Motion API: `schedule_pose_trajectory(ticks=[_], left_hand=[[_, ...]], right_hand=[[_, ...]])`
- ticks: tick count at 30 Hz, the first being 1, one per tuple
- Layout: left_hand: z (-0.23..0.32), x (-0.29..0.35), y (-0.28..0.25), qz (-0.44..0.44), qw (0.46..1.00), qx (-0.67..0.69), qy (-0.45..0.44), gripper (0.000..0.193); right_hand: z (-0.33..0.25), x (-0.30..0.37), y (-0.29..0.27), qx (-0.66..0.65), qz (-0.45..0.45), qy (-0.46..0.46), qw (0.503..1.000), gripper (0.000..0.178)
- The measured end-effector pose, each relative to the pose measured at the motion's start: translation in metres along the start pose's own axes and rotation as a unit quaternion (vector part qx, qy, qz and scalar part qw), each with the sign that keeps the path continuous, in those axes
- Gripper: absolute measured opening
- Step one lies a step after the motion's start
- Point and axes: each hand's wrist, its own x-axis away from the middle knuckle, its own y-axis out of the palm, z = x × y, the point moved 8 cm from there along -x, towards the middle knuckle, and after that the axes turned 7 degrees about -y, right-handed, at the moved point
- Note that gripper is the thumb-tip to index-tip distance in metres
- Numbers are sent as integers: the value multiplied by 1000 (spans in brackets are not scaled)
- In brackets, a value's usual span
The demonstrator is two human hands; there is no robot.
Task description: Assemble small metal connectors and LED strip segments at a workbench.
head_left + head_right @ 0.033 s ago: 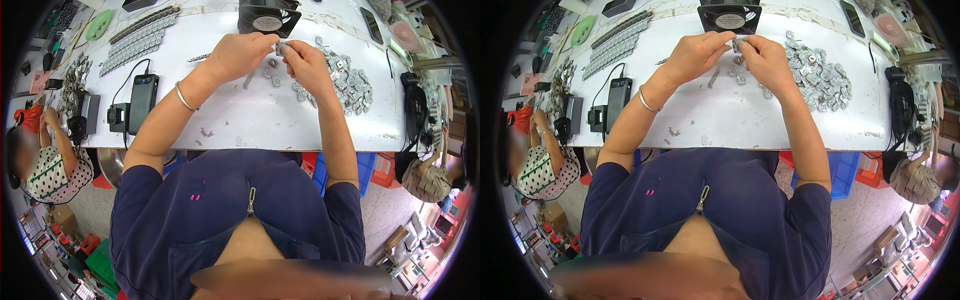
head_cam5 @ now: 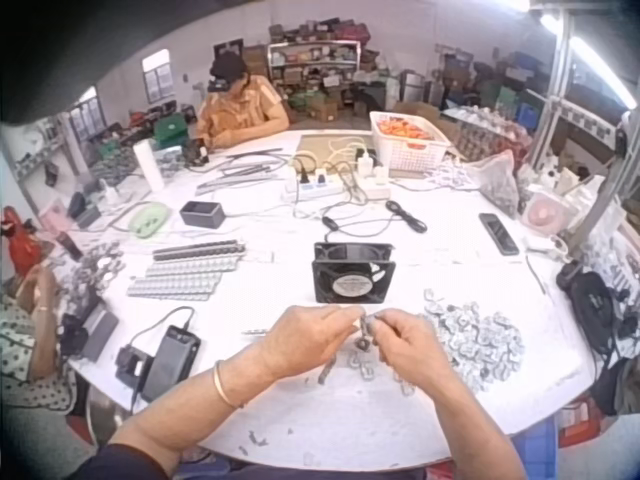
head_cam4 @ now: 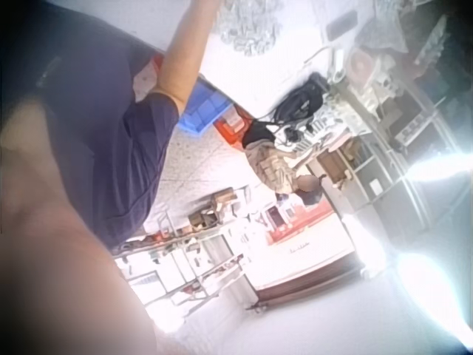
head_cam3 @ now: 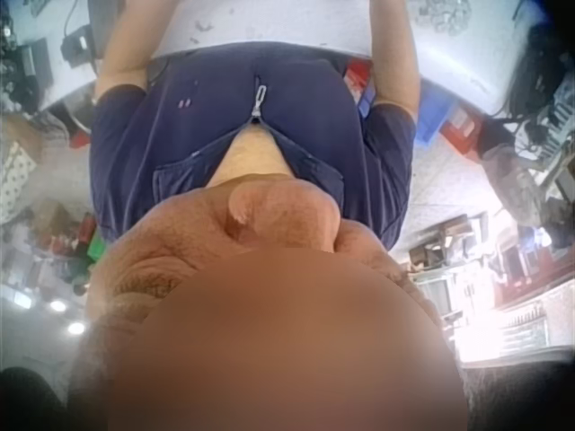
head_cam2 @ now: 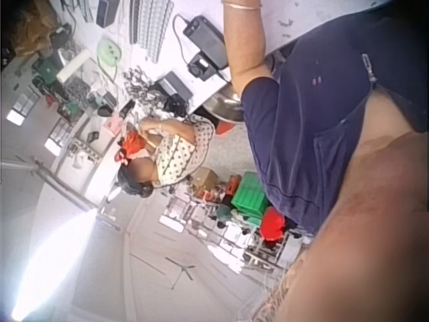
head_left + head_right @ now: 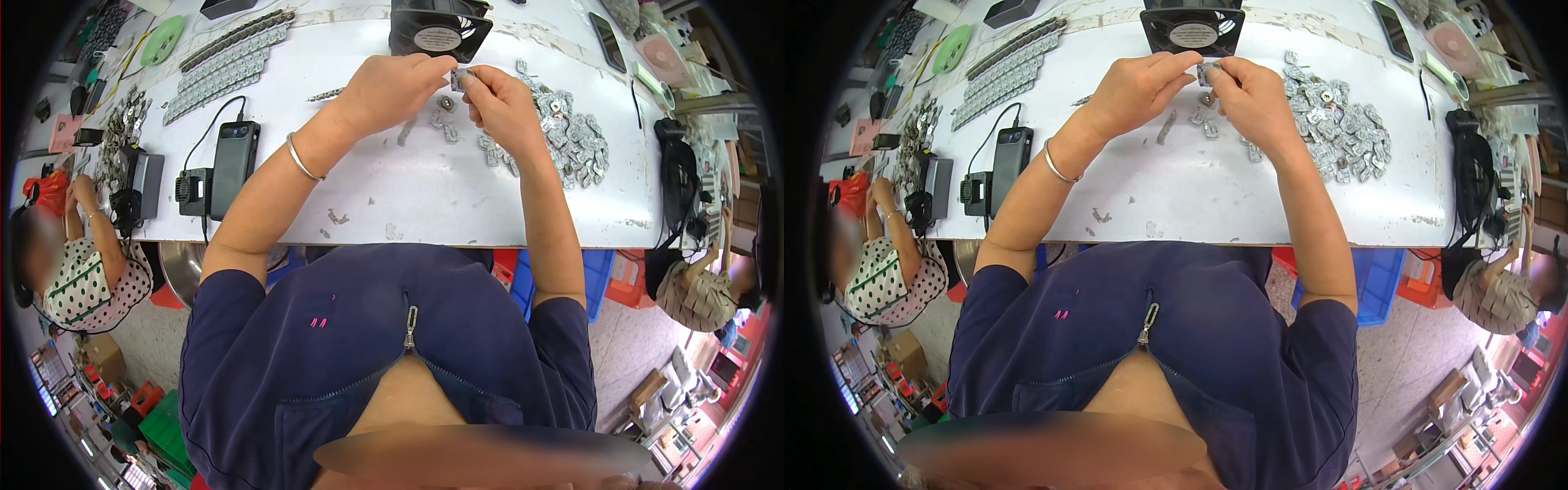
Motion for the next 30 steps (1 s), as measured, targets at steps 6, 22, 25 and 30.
schedule_pose_trajectory(ticks=[6, 22, 25, 30], left_hand=[[-4, 1, 2, 27, 999, -6, 30, 22], [-6, -5, -6, 90, 996, 22, -14, 22], [-5, -4, -6, 94, 995, 22, -15, 21], [-3, -2, 0, 95, 995, 8, -7, 20]], right_hand=[[1, -5, 2, 15, 1, -18, 1000, 24], [2, -21, -3, -8, 57, -30, 998, 23], [4, -20, -2, -39, 54, -16, 998, 24], [8, -13, -2, -71, 56, 8, 996, 20]])
